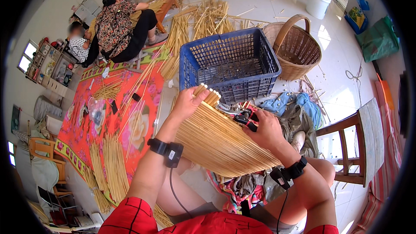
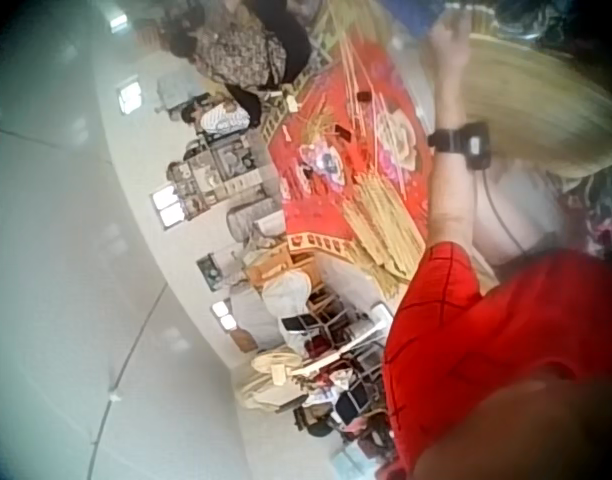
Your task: The person trims the ends of wooden reeds using a pair of shears while holding the assembled blind by hand.
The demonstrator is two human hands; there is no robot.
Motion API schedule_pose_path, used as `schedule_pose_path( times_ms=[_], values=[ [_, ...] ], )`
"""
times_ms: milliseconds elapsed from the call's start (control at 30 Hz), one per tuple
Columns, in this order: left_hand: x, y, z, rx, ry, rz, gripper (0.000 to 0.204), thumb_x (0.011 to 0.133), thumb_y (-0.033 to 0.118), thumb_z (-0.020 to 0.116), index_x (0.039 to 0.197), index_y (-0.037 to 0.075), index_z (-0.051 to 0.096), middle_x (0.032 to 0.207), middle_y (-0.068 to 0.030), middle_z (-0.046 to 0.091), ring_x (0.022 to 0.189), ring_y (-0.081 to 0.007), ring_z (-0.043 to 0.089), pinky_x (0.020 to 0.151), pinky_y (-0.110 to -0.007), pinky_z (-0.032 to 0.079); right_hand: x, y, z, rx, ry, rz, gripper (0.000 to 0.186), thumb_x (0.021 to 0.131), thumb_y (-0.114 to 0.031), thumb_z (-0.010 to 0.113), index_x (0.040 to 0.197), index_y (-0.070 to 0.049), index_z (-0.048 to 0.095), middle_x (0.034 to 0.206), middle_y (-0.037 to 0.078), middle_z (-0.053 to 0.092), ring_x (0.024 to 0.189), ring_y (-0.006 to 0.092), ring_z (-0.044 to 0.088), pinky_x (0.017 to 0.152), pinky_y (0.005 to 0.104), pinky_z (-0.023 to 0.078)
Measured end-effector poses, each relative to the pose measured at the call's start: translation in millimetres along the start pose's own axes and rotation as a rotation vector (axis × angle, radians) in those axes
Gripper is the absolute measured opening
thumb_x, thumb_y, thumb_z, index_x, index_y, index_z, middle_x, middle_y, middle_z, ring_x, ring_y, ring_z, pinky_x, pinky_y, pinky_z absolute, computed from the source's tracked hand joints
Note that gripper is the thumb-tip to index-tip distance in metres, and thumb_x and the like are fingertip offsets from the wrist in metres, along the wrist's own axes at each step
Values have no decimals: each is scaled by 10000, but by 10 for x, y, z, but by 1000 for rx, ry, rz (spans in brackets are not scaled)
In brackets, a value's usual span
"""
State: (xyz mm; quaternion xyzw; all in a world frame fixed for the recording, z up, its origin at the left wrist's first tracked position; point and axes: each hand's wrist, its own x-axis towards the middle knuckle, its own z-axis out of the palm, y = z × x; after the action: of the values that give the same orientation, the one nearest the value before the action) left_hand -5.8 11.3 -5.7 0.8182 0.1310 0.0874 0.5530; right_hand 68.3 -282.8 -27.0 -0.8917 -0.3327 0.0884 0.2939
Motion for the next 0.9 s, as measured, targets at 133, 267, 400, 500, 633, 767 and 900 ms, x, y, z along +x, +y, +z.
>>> schedule_pose_path(
  times_ms=[133, 267, 400, 500, 633, 767, 900],
  values=[
    [3, -17, 3, -44, -14, 5, 472, 963, 456, 674, 1032, -9, 709, 896, -41, 724, 823, -86, 632, 760, -258, 503, -11, 43, 63, -7, -5, -8, 617, 765, -399, 788, 1196, 9, 621, 1049, 207, 661, 1022, 384, 641, 894, 463, 515],
    [-7, -12, 15, 13, 26, 10, 495, 963, 476, 662, 1020, -14, 710, 865, -49, 723, 808, -90, 635, 747, -270, 506, 19, 50, 53, 42, -2, -27, 627, 770, -430, 791, 1179, 14, 621, 1063, 210, 668, 1063, 389, 631, 920, 474, 498],
    [-1, -54, -3, 58, 43, 16, 515, 962, 487, 658, 1021, -23, 708, 853, -62, 723, 800, -96, 638, 743, -281, 509, 35, 1, 15, 104, -38, 0, 641, 777, -487, 788, 1117, 27, 615, 1068, 229, 674, 1099, 403, 622, 948, 490, 481],
    [-5, -89, -19, 78, 63, 30, 517, 962, 484, 659, 1023, -27, 706, 857, -66, 724, 800, -99, 639, 743, -284, 510, 14, -11, 73, 40, 29, -41, 584, 780, -491, 787, 1037, 10, 630, 955, 207, 690, 939, 386, 666, 834, 474, 522],
    [-18, -90, -11, 33, 82, 51, 514, 962, 478, 662, 1024, -30, 704, 869, -68, 725, 800, -100, 639, 741, -287, 510, -12, -18, 106, -63, 117, -109, 515, 785, -484, 784, 931, -15, 631, 807, 172, 697, 727, 361, 690, 667, 453, 551],
    [-33, -100, -42, 27, 88, 35, 487, 972, 459, 656, 1030, -22, 705, 881, -57, 721, 812, -96, 634, 752, -284, 507, -39, -112, -7, -85, 82, -109, 489, 780, -464, 790, 914, -24, 625, 786, 166, 699, 699, 345, 692, 634, 446, 548],
    [-46, -36, -38, 0, 59, 23, 467, 978, 449, 652, 1021, -13, 706, 881, -42, 715, 820, -86, 622, 760, -274, 502, -106, -50, -128, -101, 65, -119, 562, 771, -442, 795, 1084, -8, 624, 932, 182, 706, 866, 347, 694, 774, 458, 533]
  ],
)
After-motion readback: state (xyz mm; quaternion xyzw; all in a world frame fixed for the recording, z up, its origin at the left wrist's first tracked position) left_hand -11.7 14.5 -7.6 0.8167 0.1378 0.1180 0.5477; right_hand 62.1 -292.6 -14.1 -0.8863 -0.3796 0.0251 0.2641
